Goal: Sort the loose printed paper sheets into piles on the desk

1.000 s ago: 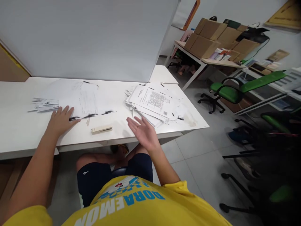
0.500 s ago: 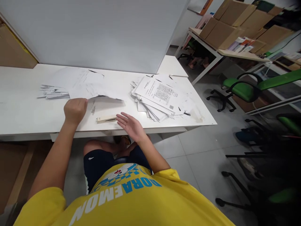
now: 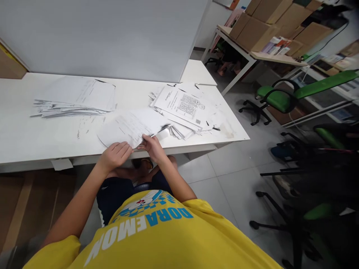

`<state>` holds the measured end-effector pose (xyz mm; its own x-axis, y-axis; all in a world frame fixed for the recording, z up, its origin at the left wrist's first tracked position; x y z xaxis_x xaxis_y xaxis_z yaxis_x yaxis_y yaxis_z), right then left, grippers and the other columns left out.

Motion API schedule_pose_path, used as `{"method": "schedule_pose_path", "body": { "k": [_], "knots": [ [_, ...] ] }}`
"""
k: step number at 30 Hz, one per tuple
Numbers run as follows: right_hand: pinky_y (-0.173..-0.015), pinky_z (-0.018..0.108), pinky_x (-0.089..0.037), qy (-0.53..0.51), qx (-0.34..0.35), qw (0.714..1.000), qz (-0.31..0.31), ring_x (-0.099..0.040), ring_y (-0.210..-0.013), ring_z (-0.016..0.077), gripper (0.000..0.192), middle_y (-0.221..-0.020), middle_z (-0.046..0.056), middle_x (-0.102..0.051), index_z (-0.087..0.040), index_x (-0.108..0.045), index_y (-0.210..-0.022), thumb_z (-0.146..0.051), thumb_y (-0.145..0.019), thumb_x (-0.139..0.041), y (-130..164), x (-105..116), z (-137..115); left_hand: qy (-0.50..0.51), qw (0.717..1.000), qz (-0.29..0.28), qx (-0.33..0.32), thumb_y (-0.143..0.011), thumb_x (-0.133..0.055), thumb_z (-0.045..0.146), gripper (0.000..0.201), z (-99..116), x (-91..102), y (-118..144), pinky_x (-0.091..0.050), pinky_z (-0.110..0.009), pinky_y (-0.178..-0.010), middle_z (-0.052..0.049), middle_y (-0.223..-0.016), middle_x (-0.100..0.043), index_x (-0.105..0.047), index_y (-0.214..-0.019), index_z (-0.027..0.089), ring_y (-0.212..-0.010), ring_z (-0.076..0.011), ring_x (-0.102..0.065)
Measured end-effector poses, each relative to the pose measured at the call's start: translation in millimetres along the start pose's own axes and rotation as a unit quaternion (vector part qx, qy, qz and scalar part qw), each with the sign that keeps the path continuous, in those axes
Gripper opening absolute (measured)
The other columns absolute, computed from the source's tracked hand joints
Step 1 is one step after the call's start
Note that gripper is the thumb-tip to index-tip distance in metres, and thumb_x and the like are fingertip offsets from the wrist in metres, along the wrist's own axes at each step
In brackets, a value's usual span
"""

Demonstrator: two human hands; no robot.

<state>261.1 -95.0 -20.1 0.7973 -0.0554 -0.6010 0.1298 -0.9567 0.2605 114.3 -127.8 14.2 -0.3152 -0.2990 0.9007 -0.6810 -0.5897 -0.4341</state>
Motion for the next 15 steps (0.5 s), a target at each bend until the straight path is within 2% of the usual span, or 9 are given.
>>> {"method": "schedule_pose_path", "body": {
  "k": [2, 3, 6, 7, 9, 11, 13, 15],
  "knots": [
    [-0.063, 0.028, -0.060, 0.068, 0.028, 0.997, 0.017, -0.063, -0.064, 0.0143, 0.025, -0.069, -0.004, -0.063, -0.020, -0.059, -0.085, -0.033, -0.069, -0.073, 8.8, 9.6, -7.8, 0.012, 1.000, -0.005, -0.005, -0.101, -0.045, 0.032, 0.029, 5.7, -6.5, 3.7, -0.056, -0.039, -0.086, -0.012, -0.101, -0.075, -0.072, -0.101, 0.021, -0.103, -0.0242, -0.071],
    [-0.069, 0.030, -0.060, 0.112, 0.062, 0.991, 0.033, -0.066, -0.072, 0.0165, 0.022, -0.071, -0.003, -0.064, -0.020, -0.062, -0.083, -0.034, -0.070, -0.073, 15.6, 14.7, -14.7, 0.019, 1.000, -0.006, -0.007, -0.100, -0.046, 0.032, 0.029, 8.6, -9.2, 5.0, -0.055, -0.039, -0.089, -0.012, -0.105, -0.075, -0.073, -0.104, 0.022, -0.107, -0.0244, -0.070],
    [-0.099, 0.036, -0.054, 0.219, 0.193, 0.953, 0.077, -0.066, -0.105, 0.0217, 0.016, -0.082, 0.000, -0.069, -0.022, -0.067, -0.080, -0.035, -0.072, -0.073, 42.9, 28.9, -38.4, 0.037, 0.999, 0.009, -0.010, -0.099, -0.049, 0.029, 0.028, 15.3, -14.1, 6.7, -0.053, -0.039, -0.098, -0.009, -0.117, -0.074, -0.070, -0.117, 0.027, -0.117, -0.0239, -0.067],
    [-0.106, 0.037, -0.050, 0.226, 0.226, 0.943, 0.089, -0.063, -0.114, 0.0226, 0.017, -0.087, 0.002, -0.070, -0.023, -0.068, -0.081, -0.036, -0.073, -0.073, 51.1, 34.8, -43.8, 0.042, 0.999, 0.016, -0.005, -0.099, -0.050, 0.029, 0.030, 15.8, -15.1, 6.2, -0.051, -0.040, -0.100, -0.008, -0.120, -0.073, -0.069, -0.121, 0.029, -0.119, -0.0237, -0.066],
    [-0.109, 0.041, -0.048, 0.191, 0.258, 0.938, 0.127, -0.061, -0.119, 0.0240, 0.020, -0.090, 0.003, -0.071, -0.024, -0.069, -0.084, -0.040, -0.073, -0.073, 60.0, 51.5, -48.3, 0.050, 0.998, 0.030, 0.019, -0.098, -0.051, 0.030, 0.033, 13.0, -17.0, 3.2, -0.048, -0.041, -0.105, -0.007, -0.124, -0.071, -0.066, -0.127, 0.033, -0.123, -0.0241, -0.063],
    [-0.101, 0.042, -0.053, 0.128, 0.249, 0.945, 0.170, -0.063, -0.110, 0.0243, 0.023, -0.082, 0.003, -0.068, -0.024, -0.065, -0.081, -0.043, -0.072, -0.072, 57.2, 70.3, -43.6, 0.049, 0.996, 0.045, 0.060, -0.097, -0.050, 0.029, 0.037, 5.2, -18.6, -2.7, -0.044, -0.045, -0.109, -0.008, -0.128, -0.069, -0.064, -0.131, 0.033, -0.128, -0.0257, -0.059],
    [-0.089, 0.039, -0.059, 0.072, 0.215, 0.954, 0.196, -0.065, -0.089, 0.0214, 0.026, -0.068, 0.000, -0.059, -0.023, -0.058, -0.071, -0.045, -0.070, -0.072, 46.4, 84.8, -31.6, 0.032, 0.991, 0.059, 0.120, -0.098, -0.046, 0.026, 0.041, -6.9, -20.1, -9.9, -0.038, -0.049, -0.113, -0.011, -0.135, -0.065, -0.061, -0.135, 0.028, -0.135, -0.0283, -0.053],
    [-0.079, 0.037, -0.061, 0.029, 0.178, 0.963, 0.203, -0.058, -0.069, 0.0161, 0.031, -0.059, -0.004, -0.049, -0.023, -0.050, -0.064, -0.044, -0.067, -0.073, 35.3, 93.5, -16.2, 0.013, 0.981, 0.060, 0.186, -0.098, -0.041, 0.026, 0.044, -20.5, -22.7, -15.5, -0.032, -0.054, -0.115, -0.015, -0.139, -0.061, -0.058, -0.139, 0.020, -0.138, -0.0318, -0.048]
  ]
}}
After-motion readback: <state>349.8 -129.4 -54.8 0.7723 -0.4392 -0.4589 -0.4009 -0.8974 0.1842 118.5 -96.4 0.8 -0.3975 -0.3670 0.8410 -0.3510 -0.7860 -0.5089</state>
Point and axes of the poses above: each hand's wrist, its own y-axis away from the middle knuckle, its own x-axis out of the back of the hand, z = x × y, the point moved 6 cm from there along -y, towards the middle knuckle
